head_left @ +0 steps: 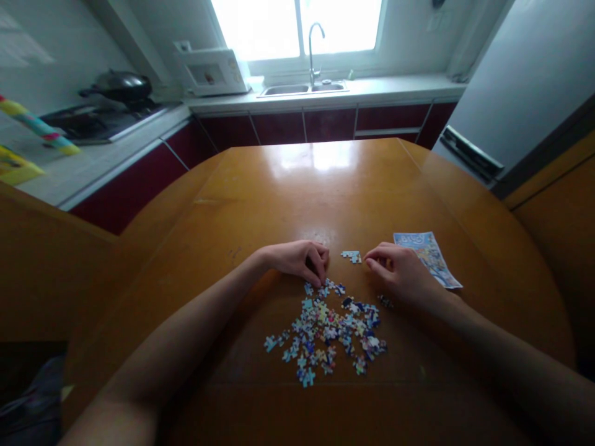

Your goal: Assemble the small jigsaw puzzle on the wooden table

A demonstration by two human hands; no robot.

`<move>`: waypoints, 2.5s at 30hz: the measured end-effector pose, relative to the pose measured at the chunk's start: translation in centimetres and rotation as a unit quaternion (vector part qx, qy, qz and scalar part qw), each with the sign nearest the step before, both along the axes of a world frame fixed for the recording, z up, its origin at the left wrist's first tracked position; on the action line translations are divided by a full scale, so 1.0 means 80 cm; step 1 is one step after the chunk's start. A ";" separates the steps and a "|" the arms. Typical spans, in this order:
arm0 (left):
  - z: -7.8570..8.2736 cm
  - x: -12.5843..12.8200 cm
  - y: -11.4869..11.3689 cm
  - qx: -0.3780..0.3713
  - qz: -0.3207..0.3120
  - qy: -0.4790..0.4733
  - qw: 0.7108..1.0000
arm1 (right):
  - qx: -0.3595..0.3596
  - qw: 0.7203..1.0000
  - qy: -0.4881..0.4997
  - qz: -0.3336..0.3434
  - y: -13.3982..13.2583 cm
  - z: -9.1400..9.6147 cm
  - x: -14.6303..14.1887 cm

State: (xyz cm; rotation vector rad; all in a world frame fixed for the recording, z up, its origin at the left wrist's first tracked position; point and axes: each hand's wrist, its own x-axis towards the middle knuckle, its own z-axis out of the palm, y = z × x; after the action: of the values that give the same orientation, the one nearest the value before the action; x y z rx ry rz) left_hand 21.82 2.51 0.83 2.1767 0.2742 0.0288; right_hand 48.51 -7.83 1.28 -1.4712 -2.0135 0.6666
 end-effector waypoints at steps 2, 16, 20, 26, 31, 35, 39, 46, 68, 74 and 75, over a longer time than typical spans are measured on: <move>-0.001 0.000 0.000 0.002 -0.002 0.002 1.000 | 0.002 1.000 -0.001 -0.003 0.001 0.002 0.001; 0.005 0.009 -0.002 0.020 0.026 0.000 0.999 | -0.087 0.988 -0.031 0.125 -0.022 0.002 -0.014; 0.002 0.007 -0.002 0.022 0.023 -0.002 0.999 | -0.082 0.984 -0.071 0.144 -0.032 -0.002 -0.021; 0.005 0.007 0.000 0.017 0.039 0.002 0.999 | -0.098 0.978 -0.093 0.159 -0.030 0.009 -0.010; 0.007 0.006 0.001 0.009 0.047 0.002 0.999 | -0.075 0.983 -0.080 0.148 -0.031 0.020 -0.010; 0.005 0.005 0.001 0.009 0.050 -0.012 0.999 | -0.074 0.977 -0.102 0.171 -0.031 0.021 -0.008; 0.001 0.002 0.003 0.004 0.063 -0.027 0.998 | -0.068 0.978 -0.137 0.144 -0.025 0.016 -0.002; -0.001 0.000 0.006 0.008 0.085 -0.028 0.996 | -0.082 0.968 -0.168 0.165 -0.027 0.028 0.008; 0.000 0.000 0.004 -0.014 0.094 -0.041 0.995 | -0.076 0.961 -0.153 0.217 -0.032 0.043 0.010; 0.000 0.001 0.003 -0.016 0.097 -0.040 0.994 | -0.077 0.944 -0.150 0.285 -0.039 0.041 0.007; 0.000 0.001 0.003 -0.016 0.097 -0.042 0.994 | -0.078 0.941 -0.152 0.292 -0.039 0.040 0.007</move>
State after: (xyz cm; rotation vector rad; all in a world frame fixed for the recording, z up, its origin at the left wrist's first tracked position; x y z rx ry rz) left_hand 21.92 2.76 0.85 2.1042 0.4348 0.2233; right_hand 49.11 -10.94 4.48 -1.0953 -2.7356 0.8918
